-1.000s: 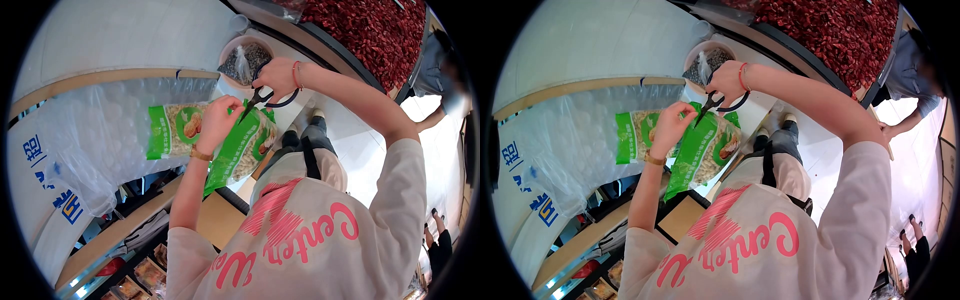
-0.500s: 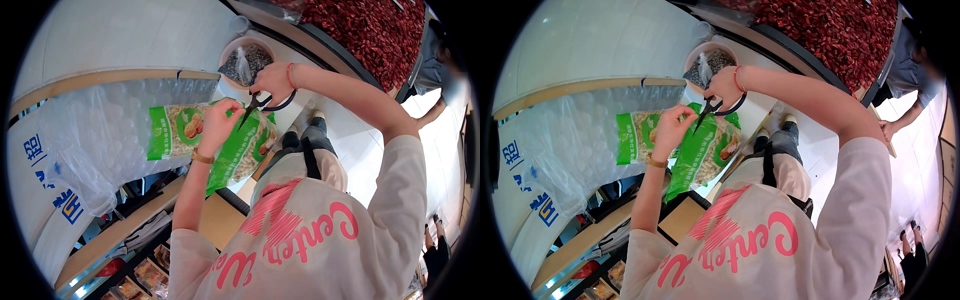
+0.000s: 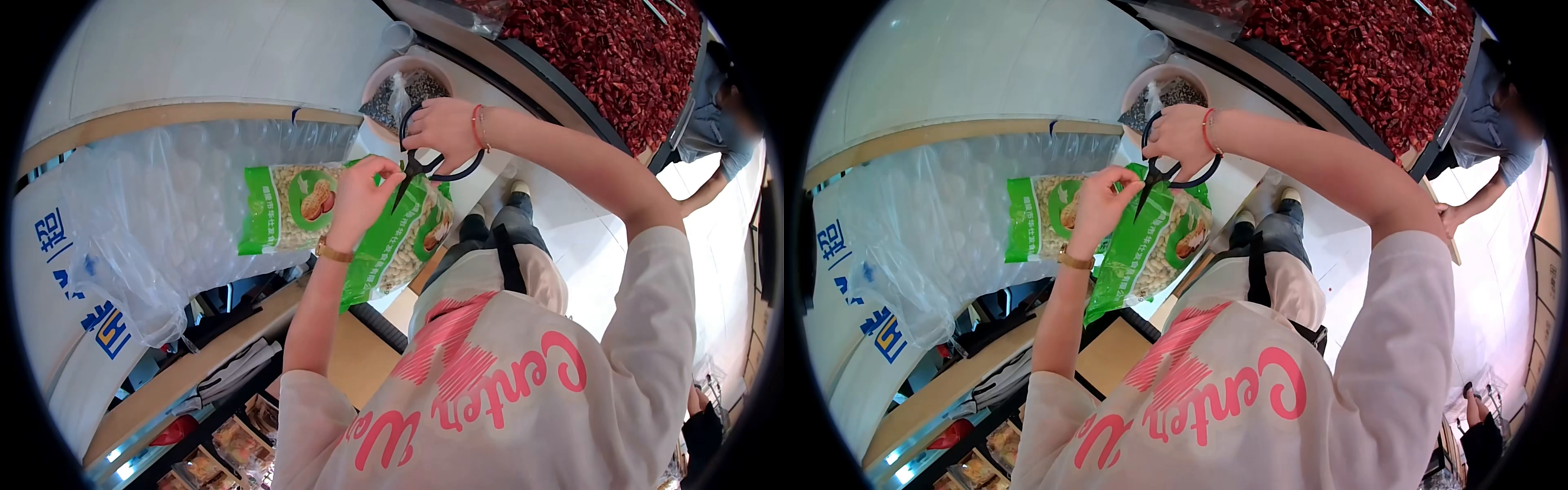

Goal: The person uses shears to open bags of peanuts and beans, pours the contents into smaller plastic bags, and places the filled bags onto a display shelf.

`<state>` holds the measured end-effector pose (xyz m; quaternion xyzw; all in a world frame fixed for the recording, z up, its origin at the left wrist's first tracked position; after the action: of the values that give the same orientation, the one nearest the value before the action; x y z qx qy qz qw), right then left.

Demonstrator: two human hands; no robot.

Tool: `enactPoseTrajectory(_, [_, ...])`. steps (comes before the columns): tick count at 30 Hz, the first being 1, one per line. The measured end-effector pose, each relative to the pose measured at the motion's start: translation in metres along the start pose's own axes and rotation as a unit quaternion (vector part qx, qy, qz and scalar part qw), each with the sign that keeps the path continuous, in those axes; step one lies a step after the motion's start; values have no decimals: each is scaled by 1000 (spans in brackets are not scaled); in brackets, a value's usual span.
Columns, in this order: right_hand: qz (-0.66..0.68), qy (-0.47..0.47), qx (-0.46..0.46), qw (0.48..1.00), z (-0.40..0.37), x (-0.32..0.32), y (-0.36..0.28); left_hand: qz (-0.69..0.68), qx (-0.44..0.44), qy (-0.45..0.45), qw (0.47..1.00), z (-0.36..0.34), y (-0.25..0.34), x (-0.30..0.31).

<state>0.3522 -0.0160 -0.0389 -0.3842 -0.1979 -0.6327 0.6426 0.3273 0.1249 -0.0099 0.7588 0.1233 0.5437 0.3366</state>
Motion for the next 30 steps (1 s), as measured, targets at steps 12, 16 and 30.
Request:
enactPoseTrajectory(12, [-37,-34,32,998,28,2,-10,-65,86,-6,994,-2,-8,0])
enactPoseTrajectory(16, [-39,-293,-75,952,25,-17,-3,-110,112,25,987,-5,-25,4])
enactPoseTrajectory(30, [-33,-328,-99,939,38,-30,-9,-97,61,38,993,-15,-30,12])
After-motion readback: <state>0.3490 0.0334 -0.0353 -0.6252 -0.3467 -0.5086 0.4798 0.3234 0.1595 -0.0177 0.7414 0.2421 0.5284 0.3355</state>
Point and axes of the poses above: each hand's wrist, its own z-axis towards the middle knuckle, its own x-axis out of the back of the hand, y = z × x, the point moved 6 cm from there along z, towards the middle knuckle, and after that the axes turned 7 degrees about x, right-handed, at the moved point
